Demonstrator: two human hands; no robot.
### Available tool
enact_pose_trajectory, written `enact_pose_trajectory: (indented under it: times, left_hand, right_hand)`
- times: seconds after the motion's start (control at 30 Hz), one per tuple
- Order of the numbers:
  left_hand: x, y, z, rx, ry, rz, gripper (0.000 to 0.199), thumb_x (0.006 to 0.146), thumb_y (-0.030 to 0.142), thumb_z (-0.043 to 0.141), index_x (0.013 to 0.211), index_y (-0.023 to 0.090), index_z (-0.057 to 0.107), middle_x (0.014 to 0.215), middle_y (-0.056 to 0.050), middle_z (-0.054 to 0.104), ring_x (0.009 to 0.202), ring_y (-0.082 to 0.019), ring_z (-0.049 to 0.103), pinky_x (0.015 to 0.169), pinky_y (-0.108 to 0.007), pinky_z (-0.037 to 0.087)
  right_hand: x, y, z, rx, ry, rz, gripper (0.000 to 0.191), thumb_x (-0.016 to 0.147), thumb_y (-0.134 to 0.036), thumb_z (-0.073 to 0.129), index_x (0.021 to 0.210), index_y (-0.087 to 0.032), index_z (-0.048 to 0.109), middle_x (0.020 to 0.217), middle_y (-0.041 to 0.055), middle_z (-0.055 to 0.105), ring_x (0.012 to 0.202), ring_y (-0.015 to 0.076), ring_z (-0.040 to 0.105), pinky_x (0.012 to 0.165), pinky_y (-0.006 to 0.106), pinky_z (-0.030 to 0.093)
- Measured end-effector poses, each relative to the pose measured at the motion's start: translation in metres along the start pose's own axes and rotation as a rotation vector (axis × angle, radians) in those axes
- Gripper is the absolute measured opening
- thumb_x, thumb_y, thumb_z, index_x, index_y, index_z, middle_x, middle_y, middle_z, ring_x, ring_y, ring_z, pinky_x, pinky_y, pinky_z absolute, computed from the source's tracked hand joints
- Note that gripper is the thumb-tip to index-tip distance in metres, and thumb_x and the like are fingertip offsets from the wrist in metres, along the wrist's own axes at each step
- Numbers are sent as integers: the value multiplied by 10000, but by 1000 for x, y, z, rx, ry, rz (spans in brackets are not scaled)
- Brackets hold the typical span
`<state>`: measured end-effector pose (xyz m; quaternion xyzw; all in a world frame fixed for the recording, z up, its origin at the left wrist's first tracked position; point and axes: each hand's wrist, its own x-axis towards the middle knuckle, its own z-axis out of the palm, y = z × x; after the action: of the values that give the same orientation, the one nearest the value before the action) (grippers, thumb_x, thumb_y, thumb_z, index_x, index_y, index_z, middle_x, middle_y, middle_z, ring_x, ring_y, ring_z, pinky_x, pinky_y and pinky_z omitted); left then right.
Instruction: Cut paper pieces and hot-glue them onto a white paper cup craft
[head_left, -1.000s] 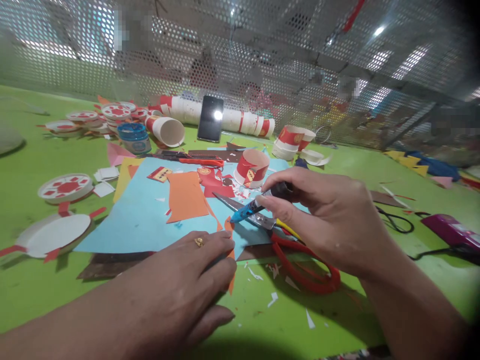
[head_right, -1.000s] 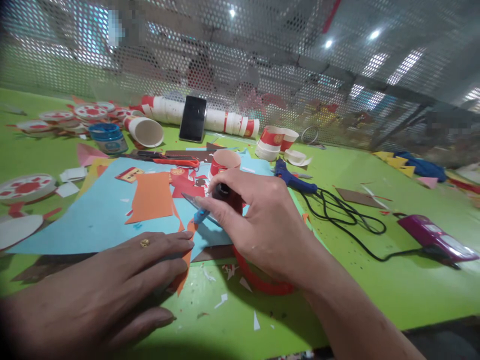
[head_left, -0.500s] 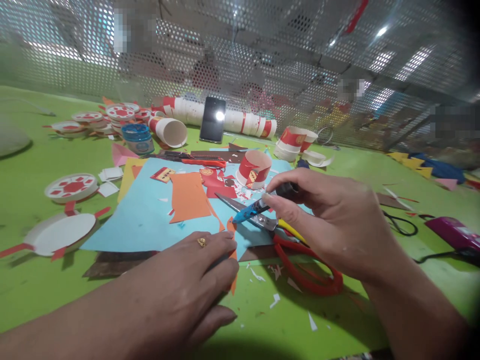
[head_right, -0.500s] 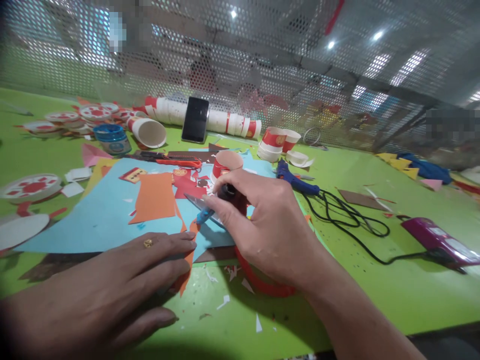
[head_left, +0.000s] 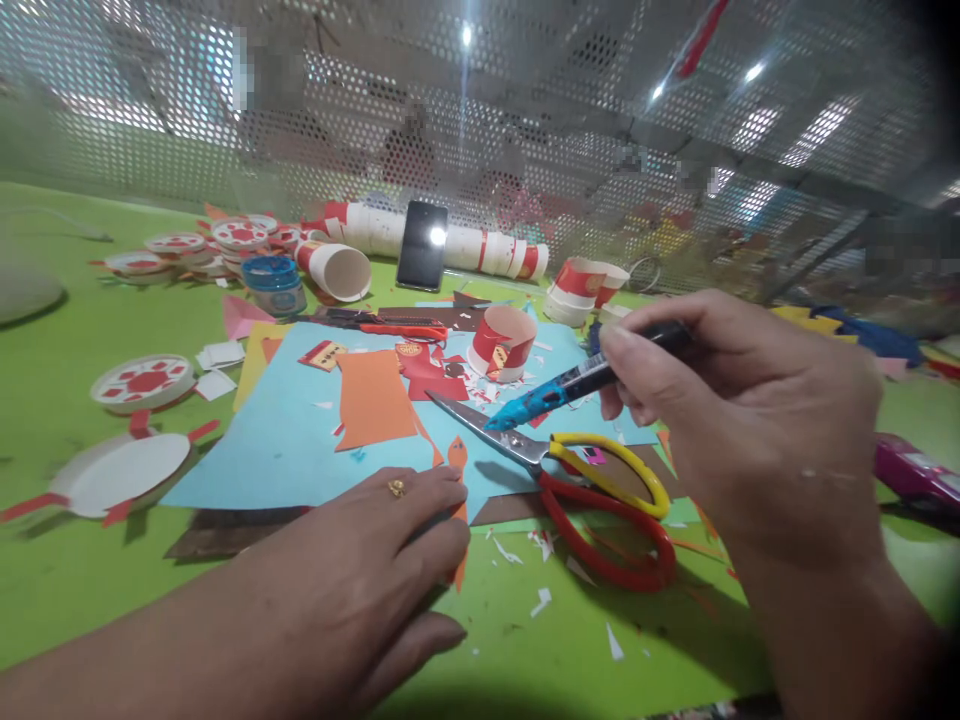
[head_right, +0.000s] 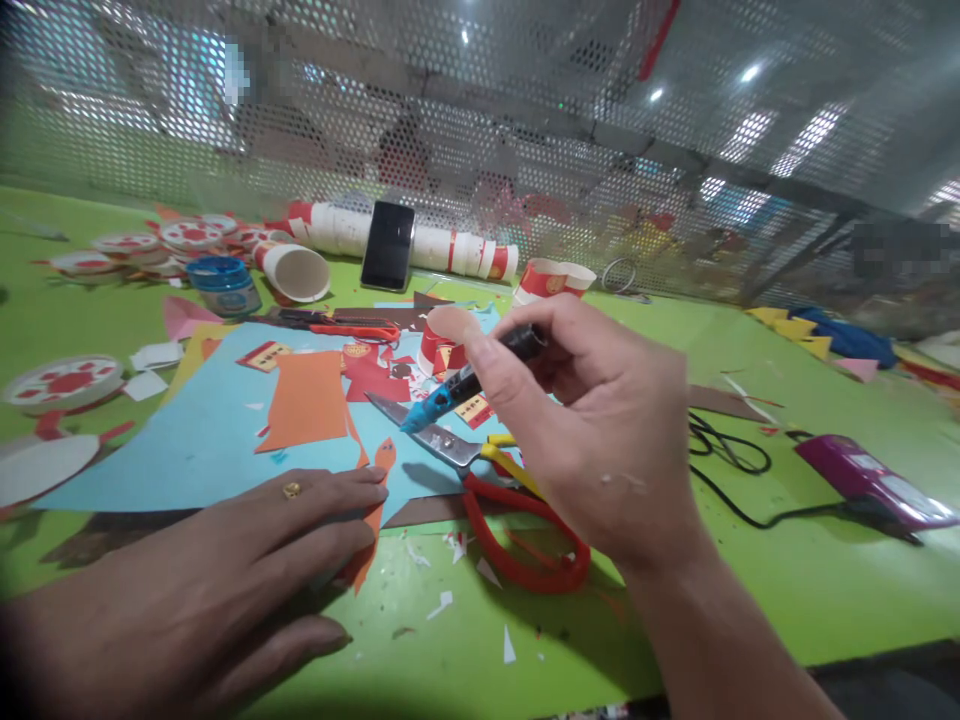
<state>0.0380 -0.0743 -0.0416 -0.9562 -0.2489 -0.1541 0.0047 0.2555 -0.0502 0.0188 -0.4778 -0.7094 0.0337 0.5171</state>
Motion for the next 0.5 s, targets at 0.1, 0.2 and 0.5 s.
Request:
enact_pose_trajectory:
  times: [0.1, 0.2, 0.5]
  left_hand:
    - [-2, 1, -2, -48, -11, -41, 257, 916, 341, 445, 1006, 168, 612, 1079, -117, 625, 943, -267, 589, 768, -419, 524]
    - [-4, 3, -5, -58, -37, -58, 268, 925, 339, 429, 1062, 177, 593, 1127, -107, 612, 970, -255, 585, 794, -404, 518]
    - [-5, 3, -6, -80, -68, -75, 246, 908, 315, 478, 1093, 177, 561, 1237, -98, 577, 1160, -245, 509, 956, -393, 465]
  right_hand:
    - [0, 3, 4, -5, -37, 9, 144, 827, -287, 641, 733, -177, 641, 572, -42, 562, 485, 77, 520, 457, 214, 417]
    - [0, 4, 6, 13, -60, 23, 173, 820, -301, 646, 709, -169, 630, 548, -45, 548, 469, 77, 515, 447, 217, 417]
    - [4, 0, 4, 104, 24, 92, 202, 820, -346, 648, 717, -181, 593, 548, -35, 560, 449, 81, 508, 414, 218, 404]
